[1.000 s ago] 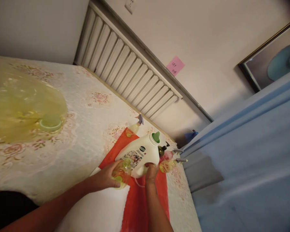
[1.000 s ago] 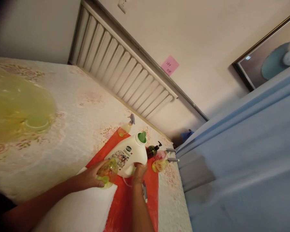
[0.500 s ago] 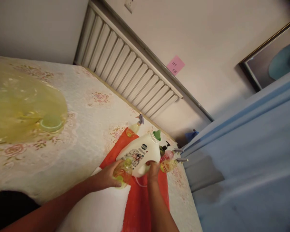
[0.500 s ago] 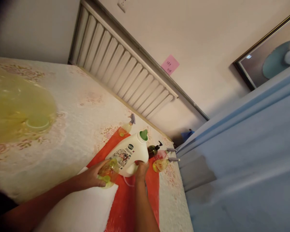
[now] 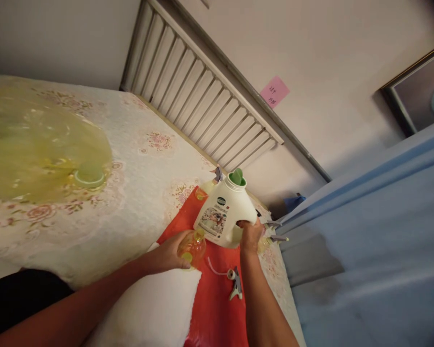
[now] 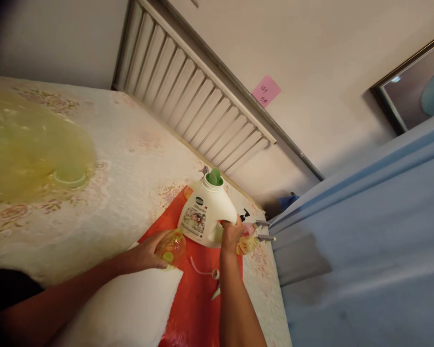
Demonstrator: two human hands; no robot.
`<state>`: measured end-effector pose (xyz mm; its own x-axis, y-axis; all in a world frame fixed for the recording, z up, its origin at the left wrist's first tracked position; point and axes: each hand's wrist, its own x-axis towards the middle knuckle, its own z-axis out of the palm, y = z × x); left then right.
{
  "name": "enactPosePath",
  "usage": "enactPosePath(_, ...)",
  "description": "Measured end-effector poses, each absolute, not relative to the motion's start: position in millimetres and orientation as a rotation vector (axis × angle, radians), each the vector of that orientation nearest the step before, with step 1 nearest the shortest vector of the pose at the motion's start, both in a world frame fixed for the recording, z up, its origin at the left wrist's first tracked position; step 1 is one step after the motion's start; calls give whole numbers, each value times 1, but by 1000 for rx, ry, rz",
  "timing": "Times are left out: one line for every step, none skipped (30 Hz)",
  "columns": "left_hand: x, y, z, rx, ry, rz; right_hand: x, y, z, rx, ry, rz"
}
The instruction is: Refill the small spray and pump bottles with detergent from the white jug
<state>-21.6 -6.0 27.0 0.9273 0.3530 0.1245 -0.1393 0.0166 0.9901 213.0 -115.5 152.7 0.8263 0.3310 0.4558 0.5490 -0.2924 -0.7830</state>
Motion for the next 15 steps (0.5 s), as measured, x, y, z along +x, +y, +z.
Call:
enactPosePath(-21, -6, 30, 1516, 203, 399, 215, -118, 161, -1919, -666, -264)
enactPosePath(-21, -5, 32, 1528, 239, 415, 216, -121, 169, -1935, -670, -281)
enactPosePath(-20, -5, 34, 1546, 281, 436, 218, -124, 177, -1954, -675, -297)
enactPosePath(-19, -5, 35, 1572, 324, 457, 219, -128, 185, -1977, -681, -311)
enactPosePath(-18, -5, 35, 1600, 360, 480, 220, -133, 193, -2000, -686, -321)
enactPosePath(-17, -5, 34, 1626, 388, 502, 220, -138, 200, -2025, -693, -329)
enactPosePath(-16, -6, 33, 1651, 404, 518, 220, -145, 208, -2050, -699, -334)
enactPosePath(-15, -6, 31, 1673, 415, 529, 219, -152, 214, -2075, -705, -338)
enactPosePath(-14, -7, 29, 1694, 421, 535, 218, -159, 220, -2099, -710, -340)
enactPosePath(-13, -8, 28, 1715, 427, 537, 217, -167, 226, -2123, -712, -343)
enactPosePath(-13, -8, 26, 1739, 434, 537, 216, -175, 230, -2154, -711, -346)
enactPosePath(-12, -9, 25, 1764, 442, 533, 215, -184, 235, -2195, -712, -345)
enactPosePath(-11, -9, 24, 1790, 449, 527, 213, -193, 238, -2249, -716, -349)
enactPosePath(-11, -10, 24, 1816, 455, 524, 212, -202, 241, -2307, -735, -349)
enactPosePath(-10, -10, 23, 1842, 456, 522, 210, -210, 244, -2358, -766, -374)
